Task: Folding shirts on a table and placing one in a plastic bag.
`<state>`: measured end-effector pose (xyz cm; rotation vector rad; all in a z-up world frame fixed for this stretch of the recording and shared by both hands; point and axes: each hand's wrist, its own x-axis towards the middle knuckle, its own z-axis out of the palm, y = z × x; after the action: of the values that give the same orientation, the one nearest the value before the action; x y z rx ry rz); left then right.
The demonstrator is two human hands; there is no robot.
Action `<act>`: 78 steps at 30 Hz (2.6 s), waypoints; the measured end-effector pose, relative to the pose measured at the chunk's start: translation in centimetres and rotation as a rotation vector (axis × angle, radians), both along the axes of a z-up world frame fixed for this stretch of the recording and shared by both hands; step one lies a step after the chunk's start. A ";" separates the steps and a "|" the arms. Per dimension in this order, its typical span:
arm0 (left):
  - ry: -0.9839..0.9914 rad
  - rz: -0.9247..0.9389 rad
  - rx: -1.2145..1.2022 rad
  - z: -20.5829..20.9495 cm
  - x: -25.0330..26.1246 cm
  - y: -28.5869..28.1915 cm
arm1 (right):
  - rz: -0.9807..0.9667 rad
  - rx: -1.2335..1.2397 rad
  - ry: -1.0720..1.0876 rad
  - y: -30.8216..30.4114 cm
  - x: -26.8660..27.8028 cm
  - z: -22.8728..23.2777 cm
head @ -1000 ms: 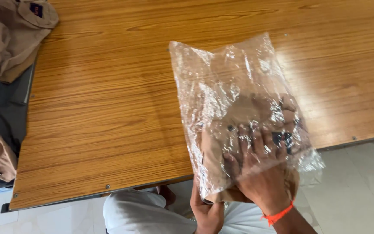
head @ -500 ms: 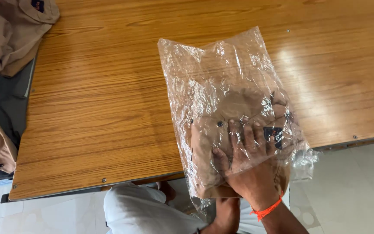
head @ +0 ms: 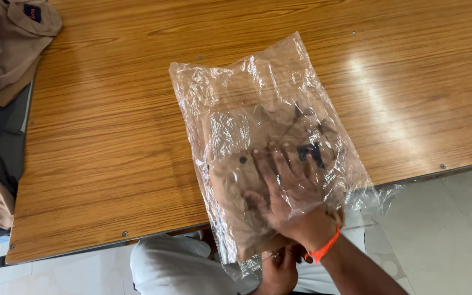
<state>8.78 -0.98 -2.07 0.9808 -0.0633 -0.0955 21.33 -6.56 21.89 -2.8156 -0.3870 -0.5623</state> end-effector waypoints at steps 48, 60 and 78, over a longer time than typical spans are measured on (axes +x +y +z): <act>0.104 -0.251 -0.302 12.0 2.4 14.3 | 0.925 -0.590 0.000 -1.5 9.2 -1.2; 0.243 -0.105 -0.018 10.3 3.6 11.6 | 0.619 -0.197 0.054 -16.8 -3.5 -0.9; -0.050 -0.004 -0.260 10.2 4.4 19.3 | 0.150 1.434 0.815 -9.1 -12.4 -13.7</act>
<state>13.16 18.29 8.16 0.7230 -0.1205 -0.0645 8.97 -15.62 8.19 -1.3838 0.0282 0.3118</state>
